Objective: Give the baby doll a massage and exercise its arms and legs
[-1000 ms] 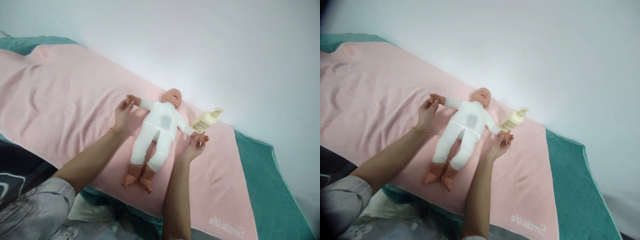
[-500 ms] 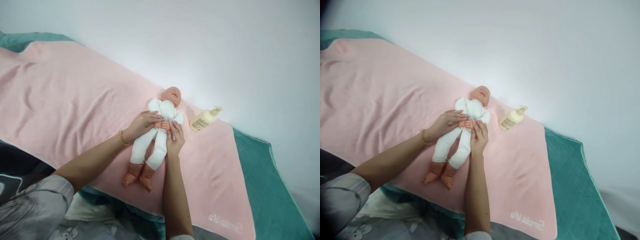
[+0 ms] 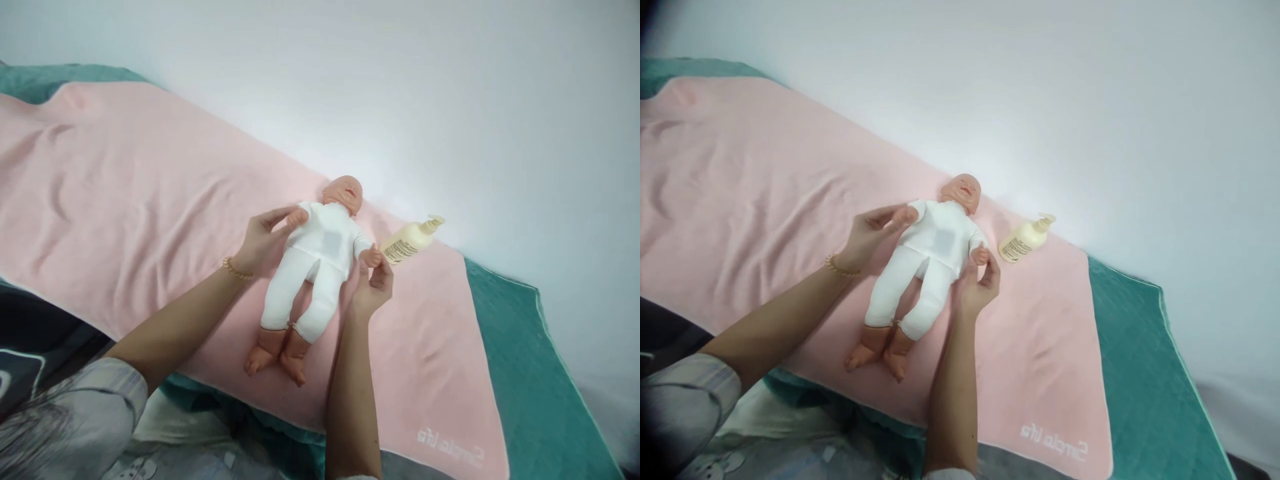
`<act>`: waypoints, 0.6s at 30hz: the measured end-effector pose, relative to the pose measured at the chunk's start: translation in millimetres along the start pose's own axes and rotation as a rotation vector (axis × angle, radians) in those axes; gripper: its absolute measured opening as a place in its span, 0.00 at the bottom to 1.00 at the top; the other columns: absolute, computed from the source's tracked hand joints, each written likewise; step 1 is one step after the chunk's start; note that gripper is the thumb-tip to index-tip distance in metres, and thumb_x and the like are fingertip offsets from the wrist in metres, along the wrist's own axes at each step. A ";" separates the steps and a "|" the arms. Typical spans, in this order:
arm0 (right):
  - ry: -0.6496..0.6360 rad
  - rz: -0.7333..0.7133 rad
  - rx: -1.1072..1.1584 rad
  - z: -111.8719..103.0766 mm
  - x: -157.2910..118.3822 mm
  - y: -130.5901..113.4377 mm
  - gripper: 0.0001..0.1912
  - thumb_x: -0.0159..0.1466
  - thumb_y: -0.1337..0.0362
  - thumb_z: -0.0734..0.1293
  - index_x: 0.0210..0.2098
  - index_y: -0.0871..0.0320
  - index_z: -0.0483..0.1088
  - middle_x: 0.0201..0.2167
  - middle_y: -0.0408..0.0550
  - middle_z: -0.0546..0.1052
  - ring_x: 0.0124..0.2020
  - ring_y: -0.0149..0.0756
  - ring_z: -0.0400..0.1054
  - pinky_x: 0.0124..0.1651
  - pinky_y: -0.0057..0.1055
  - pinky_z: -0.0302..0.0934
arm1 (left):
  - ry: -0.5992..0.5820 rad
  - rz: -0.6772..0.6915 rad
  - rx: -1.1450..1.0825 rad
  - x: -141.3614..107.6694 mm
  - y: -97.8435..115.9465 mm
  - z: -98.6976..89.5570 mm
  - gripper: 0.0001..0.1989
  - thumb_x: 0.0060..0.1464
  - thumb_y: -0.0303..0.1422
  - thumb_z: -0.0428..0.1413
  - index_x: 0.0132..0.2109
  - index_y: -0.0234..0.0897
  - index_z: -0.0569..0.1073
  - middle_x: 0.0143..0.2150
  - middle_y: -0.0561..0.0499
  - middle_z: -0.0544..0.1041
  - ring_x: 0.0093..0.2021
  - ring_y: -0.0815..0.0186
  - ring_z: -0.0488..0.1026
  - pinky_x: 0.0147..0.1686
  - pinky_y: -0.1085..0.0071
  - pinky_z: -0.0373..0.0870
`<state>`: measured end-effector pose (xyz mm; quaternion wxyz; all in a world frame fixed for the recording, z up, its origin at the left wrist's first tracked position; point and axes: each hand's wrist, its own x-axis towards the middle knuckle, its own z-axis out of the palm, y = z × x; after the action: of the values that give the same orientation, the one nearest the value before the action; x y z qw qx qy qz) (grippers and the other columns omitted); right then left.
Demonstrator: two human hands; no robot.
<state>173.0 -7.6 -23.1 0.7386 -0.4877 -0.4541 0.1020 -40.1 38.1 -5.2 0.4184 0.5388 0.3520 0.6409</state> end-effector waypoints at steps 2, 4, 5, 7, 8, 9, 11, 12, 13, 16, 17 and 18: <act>0.131 0.115 0.070 -10.1 6.0 8.9 0.22 0.60 0.64 0.69 0.52 0.59 0.65 0.57 0.53 0.69 0.59 0.39 0.63 0.63 0.47 0.55 | 0.189 -0.068 -0.162 10.0 -7.4 -13.9 0.16 0.53 0.39 0.62 0.47 0.37 0.76 0.50 0.50 0.77 0.55 0.58 0.71 0.56 0.62 0.66; 0.234 0.208 0.107 -23.8 11.8 26.1 0.21 0.60 0.61 0.69 0.52 0.57 0.64 0.62 0.51 0.63 0.62 0.38 0.58 0.65 0.47 0.52 | 0.334 -0.166 -0.321 21.0 -19.5 -28.8 0.13 0.53 0.36 0.63 0.45 0.37 0.75 0.48 0.52 0.77 0.55 0.61 0.70 0.57 0.64 0.65; 0.250 0.254 0.130 -30.9 14.1 36.5 0.21 0.61 0.60 0.68 0.52 0.56 0.63 0.63 0.51 0.60 0.62 0.38 0.59 0.64 0.49 0.53 | 0.384 -0.243 -0.392 25.7 -26.1 -35.4 0.11 0.55 0.35 0.61 0.45 0.37 0.74 0.47 0.53 0.77 0.55 0.63 0.70 0.57 0.64 0.65; 0.257 0.300 0.175 -43.3 17.2 57.0 0.19 0.63 0.59 0.65 0.52 0.54 0.62 0.63 0.50 0.59 0.61 0.38 0.61 0.63 0.50 0.55 | 0.482 -0.382 -0.510 32.1 -37.9 -45.3 0.06 0.59 0.33 0.58 0.43 0.37 0.72 0.43 0.53 0.77 0.53 0.65 0.71 0.56 0.66 0.67; 0.253 0.307 0.193 -47.9 18.1 65.7 0.17 0.63 0.59 0.64 0.52 0.53 0.62 0.62 0.49 0.60 0.60 0.37 0.62 0.63 0.49 0.56 | 0.519 -0.426 -0.545 33.8 -42.7 -48.3 0.04 0.60 0.32 0.57 0.41 0.37 0.72 0.41 0.53 0.77 0.52 0.66 0.72 0.55 0.66 0.68; 0.247 0.305 0.208 -51.3 18.6 72.8 0.16 0.64 0.60 0.63 0.51 0.52 0.62 0.61 0.48 0.62 0.59 0.36 0.63 0.62 0.47 0.57 | 0.545 -0.447 -0.567 34.6 -46.5 -50.1 0.04 0.61 0.33 0.56 0.40 0.37 0.71 0.40 0.52 0.77 0.52 0.66 0.72 0.55 0.66 0.69; 0.237 0.294 0.237 -54.5 19.3 81.8 0.16 0.64 0.62 0.61 0.52 0.51 0.62 0.59 0.46 0.65 0.58 0.32 0.64 0.61 0.43 0.60 | 0.550 -0.447 -0.579 34.4 -52.0 -51.6 0.06 0.60 0.35 0.57 0.39 0.36 0.71 0.40 0.51 0.77 0.52 0.64 0.72 0.54 0.64 0.70; 0.240 0.293 0.252 -54.7 19.4 83.9 0.16 0.64 0.63 0.61 0.52 0.51 0.63 0.58 0.46 0.65 0.57 0.31 0.65 0.60 0.40 0.61 | 0.538 -0.434 -0.577 33.8 -53.8 -51.7 0.08 0.59 0.37 0.58 0.39 0.36 0.72 0.40 0.50 0.77 0.53 0.63 0.71 0.53 0.63 0.71; 0.248 0.296 0.266 -54.2 19.5 84.6 0.17 0.64 0.64 0.61 0.52 0.50 0.63 0.58 0.45 0.65 0.56 0.30 0.66 0.59 0.38 0.62 | 0.526 -0.421 -0.579 33.1 -55.2 -51.7 0.10 0.57 0.38 0.60 0.39 0.37 0.72 0.41 0.49 0.77 0.53 0.61 0.71 0.52 0.62 0.71; 0.284 0.314 0.290 -50.6 19.4 79.6 0.17 0.63 0.63 0.62 0.52 0.50 0.62 0.58 0.46 0.65 0.55 0.29 0.67 0.57 0.35 0.64 | 0.524 -0.388 -0.580 31.5 -55.6 -51.0 0.11 0.54 0.40 0.62 0.38 0.38 0.73 0.41 0.48 0.77 0.53 0.60 0.71 0.50 0.62 0.72; 0.290 0.322 0.272 -48.8 19.1 75.5 0.17 0.63 0.62 0.62 0.52 0.51 0.62 0.59 0.47 0.64 0.55 0.29 0.67 0.57 0.35 0.64 | 0.522 -0.379 -0.576 31.2 -54.0 -50.1 0.10 0.54 0.39 0.62 0.38 0.39 0.73 0.40 0.49 0.77 0.52 0.61 0.71 0.50 0.63 0.72; 0.292 0.331 0.241 -46.8 18.6 70.0 0.17 0.63 0.61 0.62 0.52 0.51 0.61 0.59 0.48 0.63 0.56 0.31 0.67 0.56 0.36 0.65 | 0.518 -0.368 -0.564 30.8 -51.3 -48.6 0.09 0.54 0.38 0.62 0.38 0.39 0.73 0.38 0.50 0.76 0.50 0.63 0.72 0.50 0.64 0.72</act>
<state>240.0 9.4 -74.7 0.8225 -0.4733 -0.2412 0.2033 -82.0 86.9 -47.7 0.5546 0.1526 0.3467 0.7409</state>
